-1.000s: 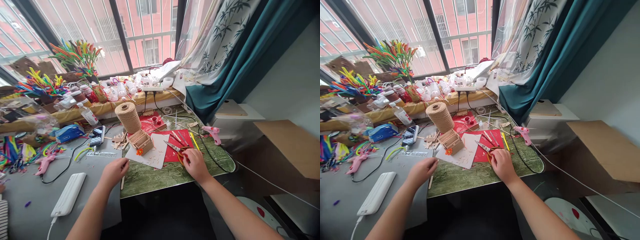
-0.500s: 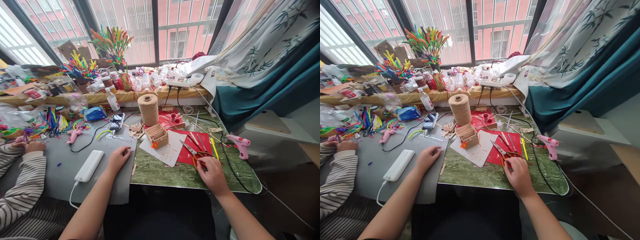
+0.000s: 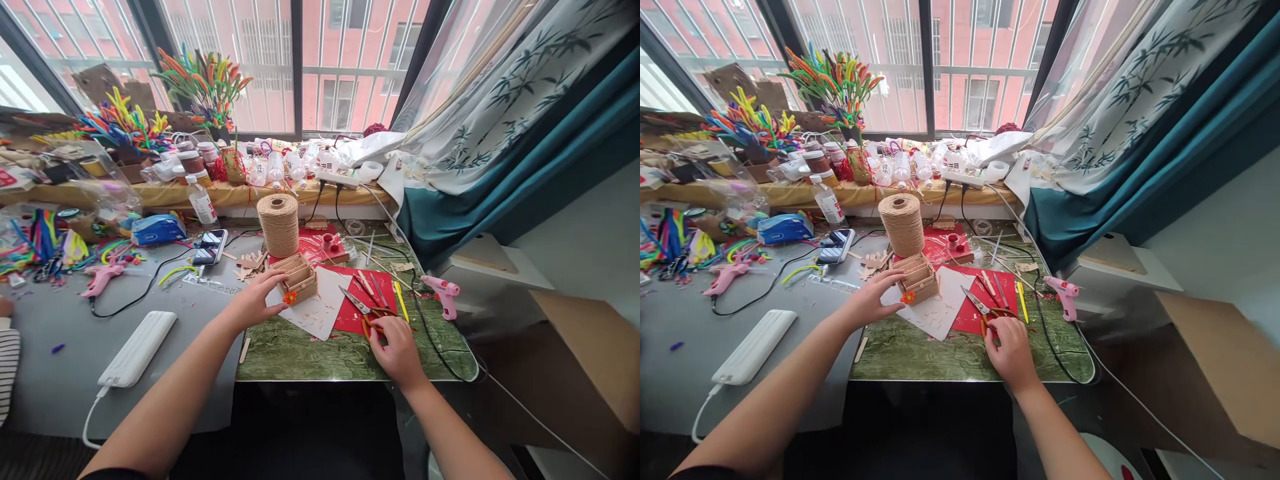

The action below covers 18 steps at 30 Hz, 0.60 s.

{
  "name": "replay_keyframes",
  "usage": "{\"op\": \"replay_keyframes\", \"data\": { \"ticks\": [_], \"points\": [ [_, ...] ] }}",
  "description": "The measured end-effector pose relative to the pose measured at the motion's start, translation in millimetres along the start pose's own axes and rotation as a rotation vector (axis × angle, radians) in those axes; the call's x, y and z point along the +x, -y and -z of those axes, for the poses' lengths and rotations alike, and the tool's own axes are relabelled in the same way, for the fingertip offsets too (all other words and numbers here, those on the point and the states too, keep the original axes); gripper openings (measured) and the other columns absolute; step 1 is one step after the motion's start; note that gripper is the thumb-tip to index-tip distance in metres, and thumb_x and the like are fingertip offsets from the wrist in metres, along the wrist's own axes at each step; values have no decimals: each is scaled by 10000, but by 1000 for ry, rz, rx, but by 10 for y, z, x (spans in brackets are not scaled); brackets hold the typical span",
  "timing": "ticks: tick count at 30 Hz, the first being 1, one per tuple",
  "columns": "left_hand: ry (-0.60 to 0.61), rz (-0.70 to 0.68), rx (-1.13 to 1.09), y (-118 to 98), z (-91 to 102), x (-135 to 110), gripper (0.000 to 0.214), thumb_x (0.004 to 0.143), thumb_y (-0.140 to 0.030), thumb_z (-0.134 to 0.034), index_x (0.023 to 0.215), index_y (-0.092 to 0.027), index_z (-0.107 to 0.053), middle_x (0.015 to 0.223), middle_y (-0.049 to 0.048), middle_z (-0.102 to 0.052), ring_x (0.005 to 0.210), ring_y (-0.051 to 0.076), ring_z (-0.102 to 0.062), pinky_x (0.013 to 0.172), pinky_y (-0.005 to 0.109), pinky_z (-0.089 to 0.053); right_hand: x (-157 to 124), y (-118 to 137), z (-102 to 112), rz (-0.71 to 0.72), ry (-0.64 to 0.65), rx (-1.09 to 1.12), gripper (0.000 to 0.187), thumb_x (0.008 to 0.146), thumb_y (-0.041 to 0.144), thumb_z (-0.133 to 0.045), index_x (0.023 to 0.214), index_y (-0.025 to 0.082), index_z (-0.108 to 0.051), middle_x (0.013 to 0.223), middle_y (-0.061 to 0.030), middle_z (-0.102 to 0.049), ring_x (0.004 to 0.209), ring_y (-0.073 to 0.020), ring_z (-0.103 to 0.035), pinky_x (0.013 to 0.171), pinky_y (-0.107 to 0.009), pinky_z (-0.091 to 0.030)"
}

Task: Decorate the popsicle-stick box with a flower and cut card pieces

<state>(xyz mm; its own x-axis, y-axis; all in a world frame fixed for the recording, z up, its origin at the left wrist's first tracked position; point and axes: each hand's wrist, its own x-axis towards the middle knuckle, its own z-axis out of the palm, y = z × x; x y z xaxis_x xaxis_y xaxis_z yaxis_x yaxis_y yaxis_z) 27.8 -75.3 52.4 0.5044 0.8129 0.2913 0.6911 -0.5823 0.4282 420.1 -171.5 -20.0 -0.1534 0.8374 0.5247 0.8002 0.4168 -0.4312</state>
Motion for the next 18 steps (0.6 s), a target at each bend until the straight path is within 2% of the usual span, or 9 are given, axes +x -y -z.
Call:
{"op": "replay_keyframes", "data": {
  "ticks": [4,9,14,18],
  "points": [
    [-6,-16,4,1,-71,9,481,918,-407,-667,1383,-306,-599,1460,117,-533,1325,299,-570,1122,468,-483,23,22,16,-16,16,-11,115,970,204,-530,1039,236,-616,992,-86,-677,965,-273,-616,922,-447,-456],
    [-61,-2,13,48,-104,28,218,935,-336,-633,1135,-256,-667,1311,107,-586,1236,274,-604,1068,439,-504,41,37,35,-29,33,-20,107,969,200,-530,1026,223,-617,993,-84,-674,979,-267,-604,931,-428,-444],
    [-197,28,59,41,-83,-27,201,925,-343,-661,1111,-267,-681,1283,93,-602,1230,275,-595,1076,443,-489,46,39,51,-42,40,-29,107,963,191,-531,1015,214,-621,986,-81,-671,984,-259,-593,943,-414,-437],
    [-273,67,151,-87,-55,-103,257,919,-345,-681,1166,-276,-692,1253,101,-613,1206,284,-600,1067,445,-485,45,21,55,-59,51,-32,113,966,195,-529,1008,212,-632,973,-79,-663,987,-258,-589,943,-407,-433]
  ]
}}
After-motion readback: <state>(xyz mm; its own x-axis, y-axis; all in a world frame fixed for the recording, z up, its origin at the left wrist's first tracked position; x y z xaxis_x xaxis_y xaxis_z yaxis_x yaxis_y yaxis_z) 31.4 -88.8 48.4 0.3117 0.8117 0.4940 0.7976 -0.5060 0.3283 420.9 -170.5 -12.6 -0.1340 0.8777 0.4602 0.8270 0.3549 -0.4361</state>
